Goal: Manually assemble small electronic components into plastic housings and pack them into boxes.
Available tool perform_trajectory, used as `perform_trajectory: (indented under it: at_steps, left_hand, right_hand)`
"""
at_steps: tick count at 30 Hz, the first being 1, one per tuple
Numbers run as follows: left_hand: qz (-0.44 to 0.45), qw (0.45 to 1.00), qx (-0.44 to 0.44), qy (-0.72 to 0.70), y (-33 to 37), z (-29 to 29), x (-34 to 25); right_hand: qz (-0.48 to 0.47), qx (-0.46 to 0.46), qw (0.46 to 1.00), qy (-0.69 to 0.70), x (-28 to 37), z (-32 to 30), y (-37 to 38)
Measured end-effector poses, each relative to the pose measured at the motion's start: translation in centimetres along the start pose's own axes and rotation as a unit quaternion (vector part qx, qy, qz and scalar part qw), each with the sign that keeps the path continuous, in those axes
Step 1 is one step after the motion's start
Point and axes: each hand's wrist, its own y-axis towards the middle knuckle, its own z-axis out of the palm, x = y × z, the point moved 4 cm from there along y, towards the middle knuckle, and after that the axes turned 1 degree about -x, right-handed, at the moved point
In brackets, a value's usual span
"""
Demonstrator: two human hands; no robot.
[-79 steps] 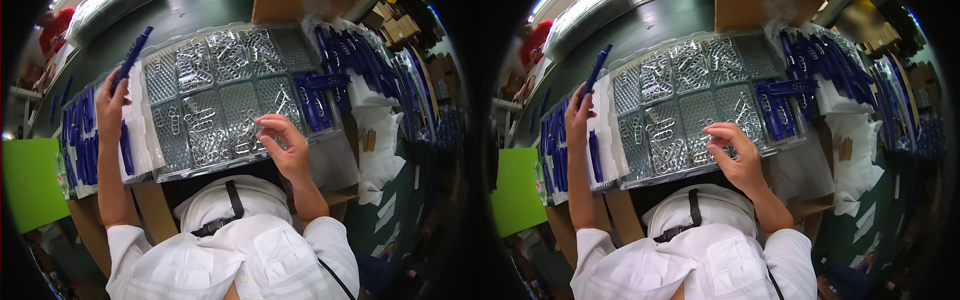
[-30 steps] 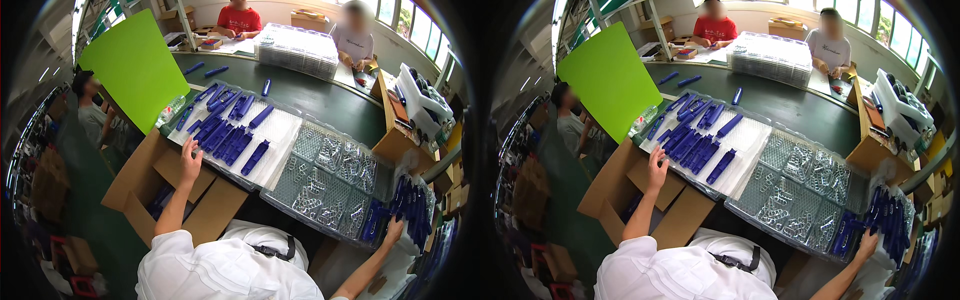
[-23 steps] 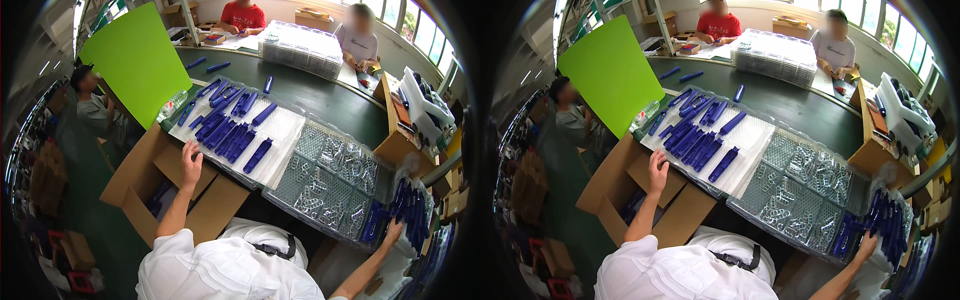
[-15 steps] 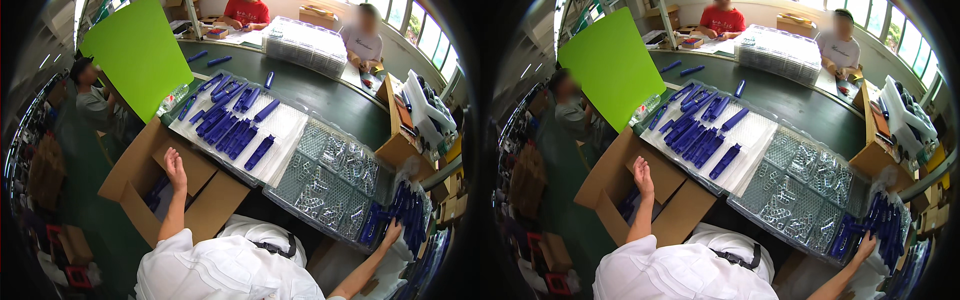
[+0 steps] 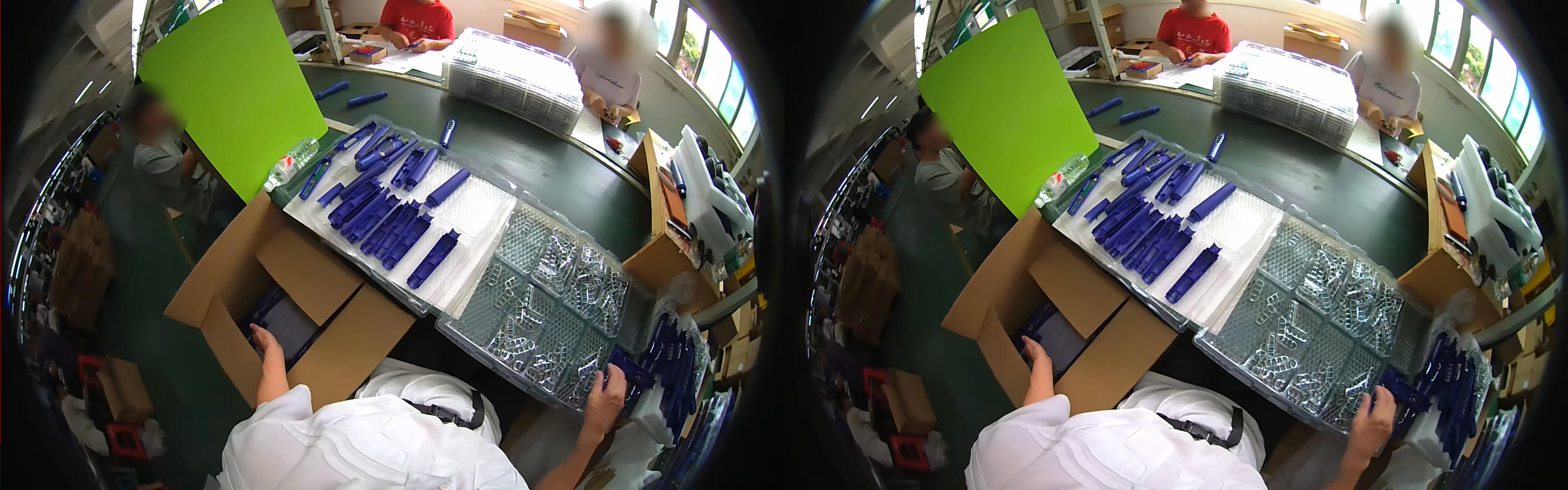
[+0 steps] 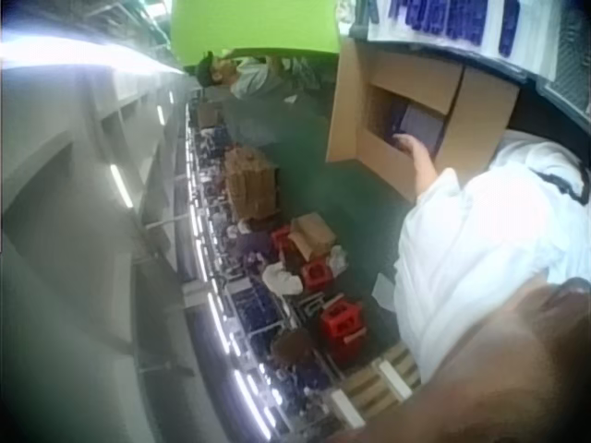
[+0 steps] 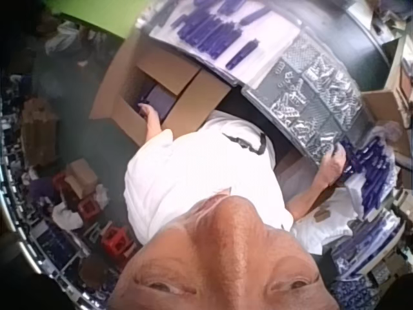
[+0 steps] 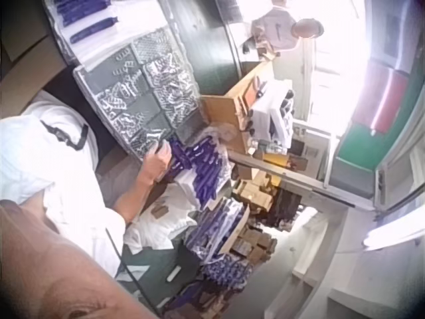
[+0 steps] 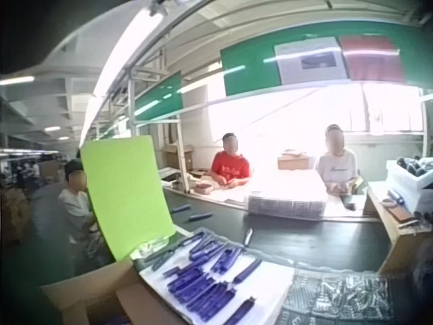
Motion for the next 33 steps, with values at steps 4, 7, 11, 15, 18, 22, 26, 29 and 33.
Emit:
perform_trajectory:
  at_steps: [4, 7, 11, 15, 18, 22, 26, 29, 33]
  left_hand:
    - [0.118, 0.98, 0.04, 0.156, -1.2, -2.6, -3.0]
    - [0.26, 0.88, 0.052, 0.395, -5.9, -6.5, -5.0]
    - [0.459, 0.673, 0.053, 0.578, -4.2, -13.4, -4.2]
    - [0.492, 0.557, 0.046, 0.667, 0.4, -17.5, -2.0]
    - [0.477, 0.511, 0.072, 0.711, 0.5, -15.9, 0.1]
    - [0.365, 0.588, 0.139, 0.708, 3.0, -13.3, 2.0]
    - [0.324, 0.71, 0.153, 0.607, 7.5, -11.3, 2.8]
    - [0.344, 0.725, 0.172, 0.571, 9.0, -7.4, 2.8]
    - [0.359, 0.714, 0.139, 0.585, 11.2, -3.7, 3.7]
  right_hand:
    - [-0.102, 0.118, 0.987, 0.05, 7.8, 1.9, -1.5]
    - [-0.108, 0.114, 0.987, -0.019, 8.5, 3.0, -1.9]
    - [-0.11, 0.06, 0.99, -0.071, 9.4, 3.2, -1.0]
    - [-0.198, 0.111, 0.973, -0.044, 11.5, 3.5, -0.9]
    - [-0.231, 0.138, 0.961, -0.062, 11.7, 5.3, -0.7]
    - [-0.267, 0.144, 0.95, -0.07, 11.8, 6.7, 0.9]
    - [-0.275, 0.159, 0.946, -0.064, 12.9, 7.8, 1.9]
    - [-0.233, 0.164, 0.956, -0.069, 12.9, 7.4, 1.8]
    - [-0.094, 0.123, 0.981, 0.117, 12.6, 6.2, 3.6]
